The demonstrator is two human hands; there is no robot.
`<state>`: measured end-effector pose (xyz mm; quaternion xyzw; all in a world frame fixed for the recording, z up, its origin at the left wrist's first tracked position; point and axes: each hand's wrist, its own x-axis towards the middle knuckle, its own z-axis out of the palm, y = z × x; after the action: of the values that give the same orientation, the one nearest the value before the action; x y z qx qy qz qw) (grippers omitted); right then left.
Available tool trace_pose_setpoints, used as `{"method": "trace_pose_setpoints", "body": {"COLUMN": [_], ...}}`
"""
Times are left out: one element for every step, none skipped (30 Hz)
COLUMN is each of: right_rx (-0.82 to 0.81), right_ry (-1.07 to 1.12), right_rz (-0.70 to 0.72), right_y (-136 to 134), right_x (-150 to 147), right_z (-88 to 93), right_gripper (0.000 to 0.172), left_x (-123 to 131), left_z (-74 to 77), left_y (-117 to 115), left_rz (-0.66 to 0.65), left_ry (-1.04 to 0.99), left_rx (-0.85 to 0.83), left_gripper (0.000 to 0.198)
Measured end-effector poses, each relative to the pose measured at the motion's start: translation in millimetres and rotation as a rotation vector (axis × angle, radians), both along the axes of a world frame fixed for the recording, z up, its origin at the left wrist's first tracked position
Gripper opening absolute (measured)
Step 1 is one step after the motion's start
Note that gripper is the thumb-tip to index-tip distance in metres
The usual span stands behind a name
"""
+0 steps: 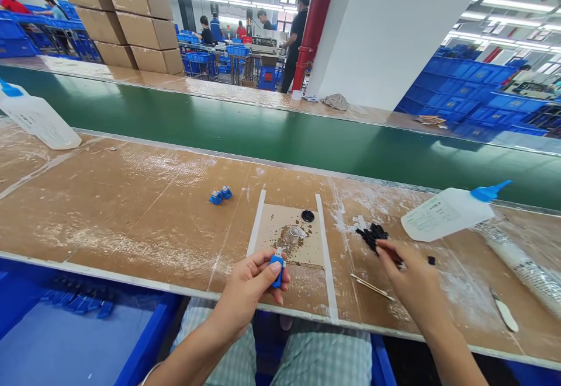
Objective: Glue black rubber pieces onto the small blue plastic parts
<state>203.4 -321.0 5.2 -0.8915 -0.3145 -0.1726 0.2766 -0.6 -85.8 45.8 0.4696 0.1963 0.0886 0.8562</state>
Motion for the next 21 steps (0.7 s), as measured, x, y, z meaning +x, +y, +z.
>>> {"method": "trace_pose_setpoints", "body": {"right_rx": [-0.033,-0.074,-0.117,-0.159,-0.194,-0.218,-0.23,-0.232,-0.222,-0.2,-0.166,-0.121,-0.063,0.004,0.082,0.17,0.271,0.382,0.498,0.615,0.712], "right_ry": [-0.002,0.004,0.015,0.032,0.052,0.074,0.096,0.122,0.151,0.183,0.218,0.256,0.299,0.348,0.405,0.474,0.552,0.636,0.724,0.805,0.876], "right_rz": [0.028,0.06,0.092,0.12,0.142,0.155,0.163,0.165,0.166,0.163,0.16,0.155,0.153,0.153,0.154,0.158,0.166,0.181,0.201,0.228,0.257], "right_y": [6.8,13.6,20.1,26.0,31.0,35.1,38.4,40.8,42.8,44.4,45.9,47.4,48.9,50.5,51.9,53.0,53.7,54.2,54.6,55.3,56.5], "right_x": [11.8,22.5,31.6,38.5,43.4,46.3,47.6,47.9,47.6,47.2,46.7,46.1,45.0,43.1,39.6,34.1,26.3,16.1,3.8,-10.0,-24.5], "right_z": [-1.3,-2.8,-4.4,-6.1,-7.7,-9.2,-10.6,-11.8,-12.8,-13.6,-14.0,-14.0,-13.3,-11.7,-9.2,-5.7,-1.0,4.6,10.9,17.5,23.9], "right_gripper": [0.034,0.034,0.033,0.032,0.031,0.031,0.03,0.03,0.029,0.027,0.025,0.021,0.017,0.013,0.011,0.01,0.013,0.018,0.024,0.029,0.031], "left_x": [-1.7,-3.7,-5.8,-8.0,-10.1,-12.1,-13.8,-15.2,-16.2,-17.1,-18.0,-19.3,-21.4,-24.8,-30.0,-37.3,-46.8,-58.7,-72.6,-88.2,-104.9], "left_z": [0.7,1.5,2.2,3.0,3.6,4.1,4.5,4.8,4.9,5.0,5.2,5.6,6.2,6.9,7.8,8.5,8.7,7.9,5.6,1.4,-4.8], "left_y": [-1.0,-1.6,-1.8,-1.8,-1.5,-1.2,-0.9,-0.7,-0.7,-0.9,-1.1,-1.1,-0.5,0.9,3.7,8.2,14.5,22.9,33.3,45.4,58.6], "left_rz": [0.004,0.001,-0.004,-0.012,-0.021,-0.031,-0.045,-0.058,-0.071,-0.085,-0.097,-0.108,-0.114,-0.114,-0.097,-0.057,0.015,0.119,0.244,0.401,0.547], "left_ry": [-0.02,-0.044,-0.07,-0.1,-0.128,-0.153,-0.175,-0.192,-0.206,-0.216,-0.225,-0.234,-0.243,-0.245,-0.239,-0.218,-0.175,-0.11,-0.029,0.071,0.176], "left_rx": [-0.022,-0.052,-0.088,-0.127,-0.167,-0.205,-0.237,-0.265,-0.289,-0.31,-0.328,-0.343,-0.356,-0.36,-0.352,-0.325,-0.277,-0.212,-0.132,-0.043,0.028], "left_gripper": [0.026,0.026,0.025,0.023,0.021,0.019,0.018,0.017,0.017,0.018,0.019,0.02,0.021,0.023,0.025,0.026,0.028,0.03,0.033,0.036,0.041]}}
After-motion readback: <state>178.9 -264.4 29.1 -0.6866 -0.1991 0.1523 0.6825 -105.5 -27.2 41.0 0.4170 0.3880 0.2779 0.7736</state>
